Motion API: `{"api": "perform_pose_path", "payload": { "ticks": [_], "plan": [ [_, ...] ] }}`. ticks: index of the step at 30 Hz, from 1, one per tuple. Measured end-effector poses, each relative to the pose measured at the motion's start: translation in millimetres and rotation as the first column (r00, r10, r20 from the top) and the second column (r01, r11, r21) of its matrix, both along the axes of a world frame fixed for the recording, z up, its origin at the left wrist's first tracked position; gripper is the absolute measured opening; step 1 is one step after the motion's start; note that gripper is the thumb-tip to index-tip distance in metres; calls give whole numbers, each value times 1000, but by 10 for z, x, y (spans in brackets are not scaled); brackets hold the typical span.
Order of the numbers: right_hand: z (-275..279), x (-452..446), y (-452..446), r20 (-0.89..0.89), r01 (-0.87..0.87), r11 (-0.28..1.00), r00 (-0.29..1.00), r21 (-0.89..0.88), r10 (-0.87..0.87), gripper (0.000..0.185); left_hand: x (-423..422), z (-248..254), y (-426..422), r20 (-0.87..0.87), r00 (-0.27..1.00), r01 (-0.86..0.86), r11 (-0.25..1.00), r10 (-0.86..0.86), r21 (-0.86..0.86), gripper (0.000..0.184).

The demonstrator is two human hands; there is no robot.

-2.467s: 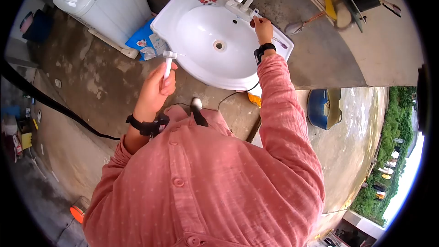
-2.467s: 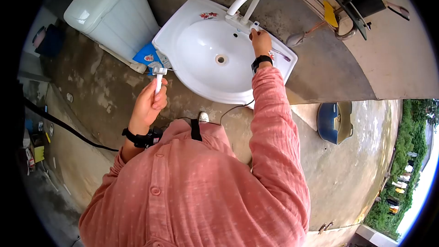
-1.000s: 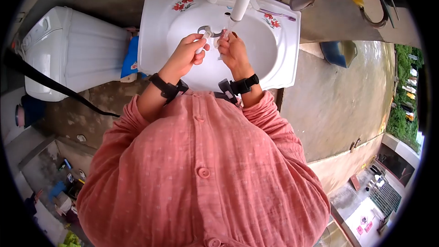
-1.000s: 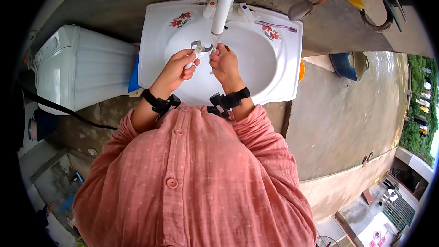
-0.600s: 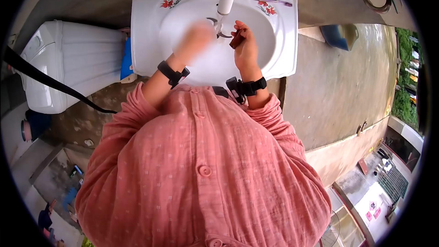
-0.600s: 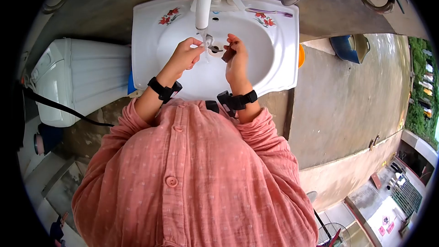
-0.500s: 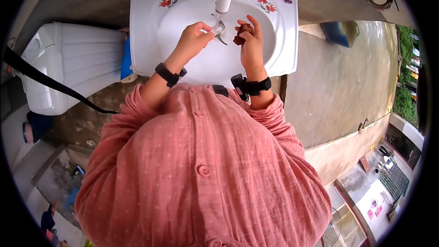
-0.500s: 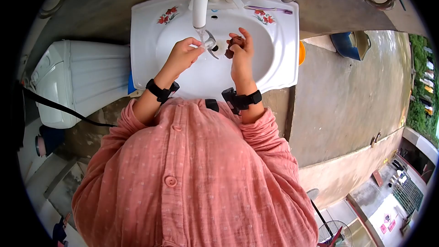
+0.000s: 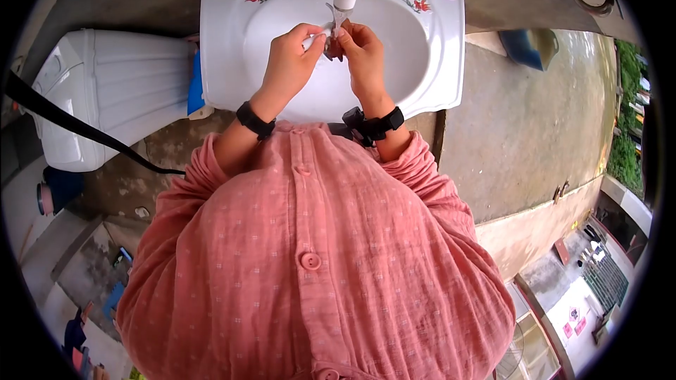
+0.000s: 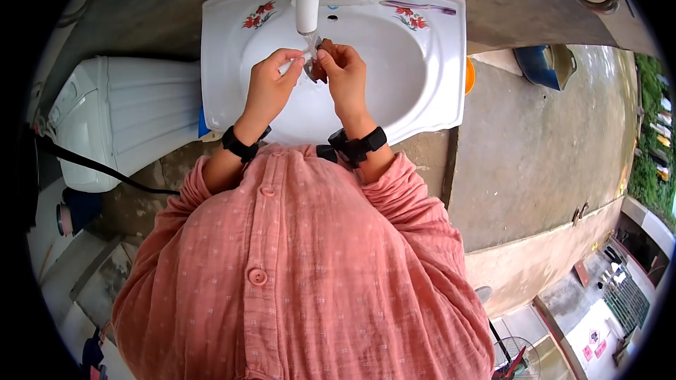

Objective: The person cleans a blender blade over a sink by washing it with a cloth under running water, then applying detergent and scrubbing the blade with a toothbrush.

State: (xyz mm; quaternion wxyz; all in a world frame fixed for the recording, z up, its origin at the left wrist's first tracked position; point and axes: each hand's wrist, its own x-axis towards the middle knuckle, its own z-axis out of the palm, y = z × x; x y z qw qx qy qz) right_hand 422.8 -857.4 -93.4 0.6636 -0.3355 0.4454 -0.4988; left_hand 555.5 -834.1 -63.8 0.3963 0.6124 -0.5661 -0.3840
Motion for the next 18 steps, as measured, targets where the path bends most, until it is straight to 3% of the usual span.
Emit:
{"api": "perform_pose_path", "payload": {
  "ticks": [4,8,9,13,18],
  "plan": [
    [115,6,18,-37,7,1000,999,26,-6,12,-12,-6,14,-169,986,14,997,-1,74,14],
    [114,66,63,-179,125,992,976,16,-120,16,-23,-6,-4,-173,985,31,998,-21,57,14],
    [77,59,56,-179,125,992,977,16,-120,16,-12,-30,-2,-120,990,70,997,-71,-12,14],
    [-8,-14,-8,-285,20,1000,958,7,-17,23,-14,-52,42,7,977,211,957,-213,-201,14],
    [52,-61,8,-272,-61,998,960,30,67,21,-30,-53,81,-122,973,184,979,-193,-86,11]
  ]
}}
